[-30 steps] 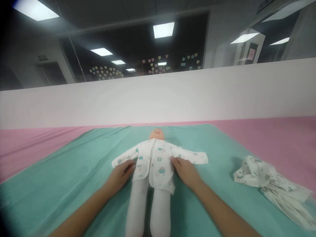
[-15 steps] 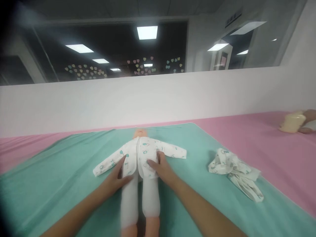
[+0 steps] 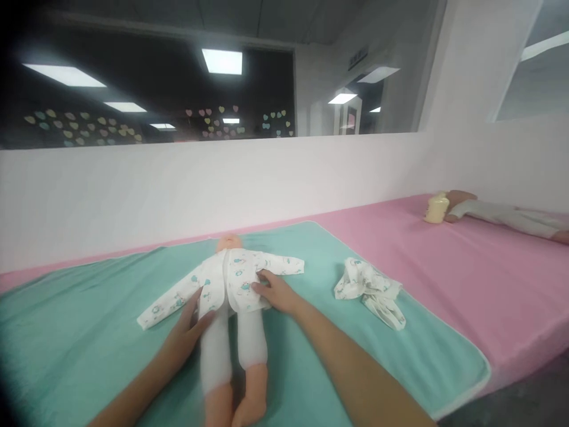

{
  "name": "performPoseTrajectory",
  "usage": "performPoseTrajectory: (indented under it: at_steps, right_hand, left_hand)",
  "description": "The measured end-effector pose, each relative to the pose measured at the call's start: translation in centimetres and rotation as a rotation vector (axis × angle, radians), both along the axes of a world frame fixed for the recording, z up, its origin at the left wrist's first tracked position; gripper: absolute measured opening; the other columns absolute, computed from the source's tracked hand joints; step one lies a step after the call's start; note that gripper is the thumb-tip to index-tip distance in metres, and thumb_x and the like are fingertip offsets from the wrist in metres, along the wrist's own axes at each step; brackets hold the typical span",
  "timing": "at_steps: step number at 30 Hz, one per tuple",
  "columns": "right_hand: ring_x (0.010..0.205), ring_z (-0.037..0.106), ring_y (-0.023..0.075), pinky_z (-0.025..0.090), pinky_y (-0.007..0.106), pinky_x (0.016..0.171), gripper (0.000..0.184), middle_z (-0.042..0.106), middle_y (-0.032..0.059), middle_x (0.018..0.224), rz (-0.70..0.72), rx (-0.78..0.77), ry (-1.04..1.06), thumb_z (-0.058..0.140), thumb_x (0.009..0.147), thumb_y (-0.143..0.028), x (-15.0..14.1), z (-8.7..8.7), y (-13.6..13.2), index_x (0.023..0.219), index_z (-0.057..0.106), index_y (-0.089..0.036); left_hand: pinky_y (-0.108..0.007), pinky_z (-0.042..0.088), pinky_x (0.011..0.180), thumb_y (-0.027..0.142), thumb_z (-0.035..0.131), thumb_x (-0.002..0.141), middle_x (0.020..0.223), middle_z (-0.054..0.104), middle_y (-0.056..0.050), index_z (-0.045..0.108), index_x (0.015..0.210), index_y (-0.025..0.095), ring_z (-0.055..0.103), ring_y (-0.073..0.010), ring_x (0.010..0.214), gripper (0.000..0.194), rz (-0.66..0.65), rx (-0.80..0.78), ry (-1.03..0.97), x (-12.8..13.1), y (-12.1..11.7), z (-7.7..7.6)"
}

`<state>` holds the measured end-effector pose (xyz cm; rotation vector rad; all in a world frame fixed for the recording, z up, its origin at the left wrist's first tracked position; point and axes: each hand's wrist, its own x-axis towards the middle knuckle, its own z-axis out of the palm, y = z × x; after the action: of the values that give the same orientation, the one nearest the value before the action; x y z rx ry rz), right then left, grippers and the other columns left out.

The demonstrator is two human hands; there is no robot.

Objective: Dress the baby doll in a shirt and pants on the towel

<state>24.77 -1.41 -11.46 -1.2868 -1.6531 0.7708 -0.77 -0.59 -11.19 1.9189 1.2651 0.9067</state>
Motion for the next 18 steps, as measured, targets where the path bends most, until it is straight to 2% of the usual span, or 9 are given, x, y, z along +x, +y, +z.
performPoseTrajectory:
  at_steps: [4, 7, 10, 12, 15, 18]
  right_hand:
    - [0.093, 0.059, 0.0203, 0.045, 0.035, 0.083, 0.031, 0.066, 0.0048, 0.101, -0.177, 0.097, -0.322, 0.037, 0.091, -0.037, 1.7, 0.4, -1.2, 0.102, 0.061, -0.020]
    - [0.097, 0.057, 0.0237, 0.042, 0.041, 0.086, 0.026, 0.065, 0.0080, 0.103, -0.239, 0.122, -0.446, 0.043, 0.086, -0.022, 4.0, 0.5, -3.7, 0.102, 0.062, -0.019]
    - [0.109, 0.053, 0.0236, 0.035, 0.044, 0.097, 0.044, 0.063, 0.0074, 0.113, -0.196, 0.241, -0.895, 0.042, 0.076, -0.005, 7.8, 0.6, -7.5, 0.111, 0.061, -0.024]
    - [0.113, 0.051, 0.0253, 0.031, 0.047, 0.100, 0.050, 0.061, 0.0083, 0.116, -0.235, 0.266, -1.073, 0.042, 0.073, -0.003, 10.7, 0.8, -10.1, 0.115, 0.059, -0.024]
    - [0.115, 0.050, 0.0290, 0.030, 0.051, 0.098, 0.049, 0.061, 0.0084, 0.119, -0.367, 0.201, -1.184, 0.042, 0.074, -0.004, 14.6, 1.3, -13.0, 0.112, 0.061, -0.027]
    - [0.096, 0.061, 0.0284, 0.044, 0.042, 0.080, 0.037, 0.067, 0.0070, 0.108, -0.483, 0.150, -1.126, 0.049, 0.071, -0.010, 16.1, 2.1, -14.0, 0.095, 0.069, -0.030]
  left_hand:
    - [-0.037, 0.038, 0.103, 0.050, 0.039, 0.088, 0.150, 0.025, -0.007, 0.020, 0.143, 0.022, 0.030, -0.0246, 0.135, 0.064, -0.007, -0.007, 0.007, -0.5, -0.2, -0.1]
    - [-0.035, 0.045, 0.095, 0.052, 0.038, 0.088, 0.146, 0.034, -0.010, 0.022, 0.142, 0.022, 0.046, -0.0240, 0.123, 0.063, -0.043, -0.024, -0.019, -1.2, -0.3, -0.4]
    - [-0.035, 0.045, 0.094, 0.052, 0.038, 0.088, 0.139, 0.042, -0.009, 0.029, 0.137, 0.023, 0.049, -0.0230, 0.118, 0.058, -0.046, 0.016, -0.001, -1.7, -0.6, -0.5]
    - [-0.036, 0.041, 0.097, 0.049, 0.038, 0.088, 0.135, 0.044, -0.009, 0.035, 0.131, 0.022, 0.045, -0.0231, 0.121, 0.051, -0.019, 0.105, 0.034, -1.8, -0.8, -0.3]
    - [-0.038, 0.037, 0.101, 0.041, 0.038, 0.089, 0.132, 0.044, -0.010, 0.043, 0.124, 0.020, 0.041, -0.0232, 0.124, 0.041, 0.013, 0.277, 0.084, -1.8, -1.1, -0.2]
    - [-0.039, 0.034, 0.104, 0.034, 0.038, 0.090, 0.130, 0.045, -0.010, 0.046, 0.121, 0.020, 0.040, -0.0232, 0.126, 0.035, 0.018, 0.446, 0.128, -1.9, -1.4, -0.3]
